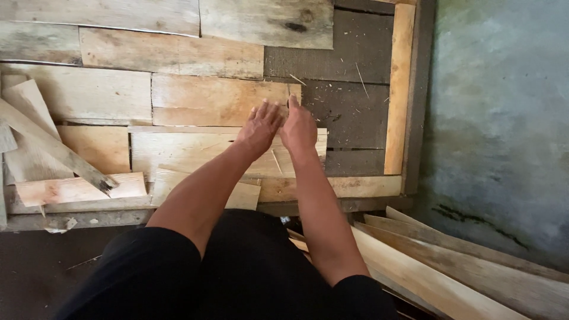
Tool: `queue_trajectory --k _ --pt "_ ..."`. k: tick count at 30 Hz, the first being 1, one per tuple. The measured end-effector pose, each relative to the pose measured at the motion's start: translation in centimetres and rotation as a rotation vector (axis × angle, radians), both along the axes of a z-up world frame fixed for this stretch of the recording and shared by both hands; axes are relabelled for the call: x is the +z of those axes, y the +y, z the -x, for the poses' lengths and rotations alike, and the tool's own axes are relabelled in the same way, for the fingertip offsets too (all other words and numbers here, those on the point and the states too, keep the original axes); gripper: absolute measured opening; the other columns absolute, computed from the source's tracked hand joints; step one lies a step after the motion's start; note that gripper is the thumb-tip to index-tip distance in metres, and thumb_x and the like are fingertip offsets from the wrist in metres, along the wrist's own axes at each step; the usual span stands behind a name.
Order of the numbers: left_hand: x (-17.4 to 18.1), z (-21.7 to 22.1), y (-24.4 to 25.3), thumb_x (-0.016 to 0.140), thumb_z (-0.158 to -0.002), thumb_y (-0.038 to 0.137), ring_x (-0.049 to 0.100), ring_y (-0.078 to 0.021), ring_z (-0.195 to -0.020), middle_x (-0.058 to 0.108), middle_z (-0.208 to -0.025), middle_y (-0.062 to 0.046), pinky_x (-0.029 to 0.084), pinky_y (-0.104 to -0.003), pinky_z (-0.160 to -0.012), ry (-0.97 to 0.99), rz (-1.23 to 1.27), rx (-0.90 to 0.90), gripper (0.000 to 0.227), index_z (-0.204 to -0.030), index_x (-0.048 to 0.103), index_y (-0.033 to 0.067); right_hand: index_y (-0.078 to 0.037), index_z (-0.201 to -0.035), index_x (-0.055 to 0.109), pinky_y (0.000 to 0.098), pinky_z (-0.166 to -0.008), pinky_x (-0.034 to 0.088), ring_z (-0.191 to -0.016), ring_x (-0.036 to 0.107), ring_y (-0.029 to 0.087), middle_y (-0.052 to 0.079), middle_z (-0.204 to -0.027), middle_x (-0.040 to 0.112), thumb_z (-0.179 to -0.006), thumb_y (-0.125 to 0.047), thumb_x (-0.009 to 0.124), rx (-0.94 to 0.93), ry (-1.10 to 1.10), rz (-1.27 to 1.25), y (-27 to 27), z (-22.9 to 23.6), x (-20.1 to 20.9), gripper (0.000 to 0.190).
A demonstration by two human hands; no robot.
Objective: Cutting and fitting wooden planks to create a tiled surface or flooring.
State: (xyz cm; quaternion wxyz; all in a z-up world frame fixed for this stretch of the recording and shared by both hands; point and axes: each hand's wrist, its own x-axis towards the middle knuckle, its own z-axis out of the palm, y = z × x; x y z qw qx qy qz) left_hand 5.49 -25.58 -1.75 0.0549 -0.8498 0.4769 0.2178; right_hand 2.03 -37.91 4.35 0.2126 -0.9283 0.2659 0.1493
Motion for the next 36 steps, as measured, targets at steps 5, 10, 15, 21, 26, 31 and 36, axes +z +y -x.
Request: queue_trajectory --k 5,10,15,21,26,31,36 --pt "-0.2 0.3 -0.2 0.053 -0.1 0.014 0.005 -0.0431 -0.155 0.004 -0.172 -0.017 0.016 -0.057 -0.125 -0.012 -0.001 0.018 0.071 -0.163 0.021 0.0148 -0.001 -0.15 0.044 0.0462 -0.09 0.057 -0.107 0.069 0.04 0.024 -0.116 0.071 -0.081 0.001 0.075 0.092 -0.057 0.02 0.4 -0.1 2.4 0.075" --pt "-0.1 0.7 0.0 0.055 -0.098 0.017 0.005 -0.0432 -0.157 0.005 -0.172 -0.018 0.017 -0.056 -0.125 -0.006 0.016 0.047 0.073 -0.163 0.022 0.0078 -0.003 -0.152 0.043 0.0457 -0.088 0.058 -0.106 0.07 0.038 0.024 -0.114 0.071 -0.086 0.0 0.072 0.053 0.015 -0.012 0.5 0.6 3.1 0.073" --pt "-1.3 0.8 -0.1 0.058 -0.096 0.015 0.005 -0.043 -0.156 0.006 -0.171 -0.017 0.018 -0.057 -0.123 -0.042 0.036 0.038 0.075 -0.162 0.022 0.0085 -0.001 -0.152 0.043 0.0456 -0.088 0.058 -0.104 0.072 0.037 0.025 -0.117 0.07 -0.085 0.005 0.068 0.047 0.001 0.002 0.8 1.7 1.9 0.071" --pt "-1.8 1.0 0.2 0.056 -0.098 0.015 0.008 -0.0436 -0.157 0.01 -0.172 -0.018 0.019 -0.057 -0.125 -0.027 0.109 0.075 0.073 -0.163 0.024 0.0062 -0.004 -0.151 0.045 0.0488 -0.09 0.056 -0.108 0.068 0.041 0.025 -0.121 0.068 -0.09 0.005 0.061 0.0 0.033 -0.048 1.4 2.8 3.5 0.064" --pt "-1.3 0.7 0.1 0.055 -0.096 0.013 0.005 -0.0432 -0.155 0.006 -0.171 -0.018 0.017 -0.055 -0.123 -0.054 0.049 0.037 0.076 -0.164 0.021 0.0086 0.001 -0.15 0.042 0.0471 -0.088 0.056 -0.106 0.068 0.041 0.029 -0.114 0.068 -0.085 0.007 0.063 0.071 0.03 -0.01 1.1 3.9 1.8 0.069" --pt "-0.6 0.4 0.1 0.054 -0.098 0.015 0.004 -0.0411 -0.156 0.003 -0.172 -0.016 0.016 -0.054 -0.125 -0.021 0.027 0.04 0.075 -0.164 0.019 0.0113 -0.002 -0.151 0.04 0.0467 -0.089 0.056 -0.104 0.068 0.04 0.026 -0.113 0.068 -0.082 -0.005 0.074 0.037 0.034 -0.04 2.0 4.8 3.9 0.077" --pt "1.2 0.5 0.4 0.055 -0.096 0.011 0.005 -0.0403 -0.156 0.003 -0.172 -0.015 0.016 -0.052 -0.125 -0.012 0.01 0.036 0.077 -0.164 0.02 0.0112 -0.003 -0.149 0.041 0.0479 -0.083 0.057 -0.101 0.069 0.04 0.023 -0.11 0.068 -0.084 -0.017 0.08 0.023 -0.025 -0.078 2.8 6.6 4.2 0.077"
